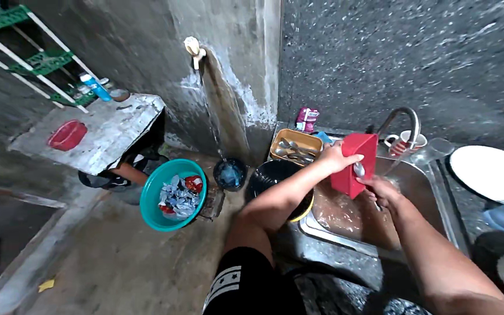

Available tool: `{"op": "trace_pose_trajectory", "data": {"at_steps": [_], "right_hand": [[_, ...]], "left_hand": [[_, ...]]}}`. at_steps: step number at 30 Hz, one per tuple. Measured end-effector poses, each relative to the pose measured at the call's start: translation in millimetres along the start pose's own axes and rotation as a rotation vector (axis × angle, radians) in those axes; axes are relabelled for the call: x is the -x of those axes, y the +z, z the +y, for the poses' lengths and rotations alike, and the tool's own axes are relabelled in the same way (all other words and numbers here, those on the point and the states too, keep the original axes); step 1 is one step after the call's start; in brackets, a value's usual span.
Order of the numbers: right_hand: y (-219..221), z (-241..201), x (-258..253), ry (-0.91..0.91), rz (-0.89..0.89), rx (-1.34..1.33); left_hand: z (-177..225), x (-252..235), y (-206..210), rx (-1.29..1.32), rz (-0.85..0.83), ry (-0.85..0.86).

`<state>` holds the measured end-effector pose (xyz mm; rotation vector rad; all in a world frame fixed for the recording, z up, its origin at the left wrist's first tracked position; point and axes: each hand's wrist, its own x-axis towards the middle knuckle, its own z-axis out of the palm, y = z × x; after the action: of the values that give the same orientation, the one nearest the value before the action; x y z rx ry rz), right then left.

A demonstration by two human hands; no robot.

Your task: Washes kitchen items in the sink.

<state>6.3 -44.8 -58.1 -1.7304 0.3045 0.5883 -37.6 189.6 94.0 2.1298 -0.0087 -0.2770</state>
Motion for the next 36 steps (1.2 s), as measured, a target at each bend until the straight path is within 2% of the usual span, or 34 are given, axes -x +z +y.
{"op": "trace_pose_trajectory", "data": {"at_steps": [2, 5, 8, 11, 13, 15, 18, 22, 24, 28, 31, 33, 36], "right_hand": [[-9, -1, -3, 0.006, 0.068, 0.121], [-26, -1, -1, 0.040, 0.237, 0.283], [-41, 2, 4, 0.081, 0.341, 0.335], [-43, 11, 16, 0.159, 0.433, 0.220], [-42, 17, 19, 0.189, 0.500, 0.131], [-43, 22, 21, 0.194, 0.548, 0.131], [-40, 23, 24, 0.186, 0.570, 0.103], [-30, 30, 23, 0.194, 0.542, -0.125], [-29, 33, 21, 0.234, 0.548, -0.153], [-35, 29, 33, 0.325, 0.607, 0.162], [-40, 19, 49, 0.381, 0.562, 0.402], [-45, 12, 56, 0.415, 0.584, 0.477], [-52, 12, 56, 0.429, 0.587, 0.496]], "left_hand": [[-7, -11, -34, -0.087, 0.036, 0.060], [-12, -28, -125, -0.179, 0.346, 0.084], [-16, -37, -240, -0.277, 0.686, -0.092], [-38, -47, -331, -0.477, 0.958, -0.281], [-60, -58, -381, -0.531, 1.052, -0.346], [-77, -60, -419, -0.570, 1.054, -0.355], [-88, -54, -444, -0.521, 1.001, -0.310], [-87, -63, -460, -0.538, 1.037, -0.346], [-85, -68, -468, -0.556, 1.034, -0.372], [-90, -77, -483, -0.613, 1.004, -0.381], [-101, -84, -493, -0.660, 0.993, -0.378], [-122, -98, -510, -0.680, 1.000, -0.400], [-130, -105, -515, -0.580, 1.025, -0.400]]}}
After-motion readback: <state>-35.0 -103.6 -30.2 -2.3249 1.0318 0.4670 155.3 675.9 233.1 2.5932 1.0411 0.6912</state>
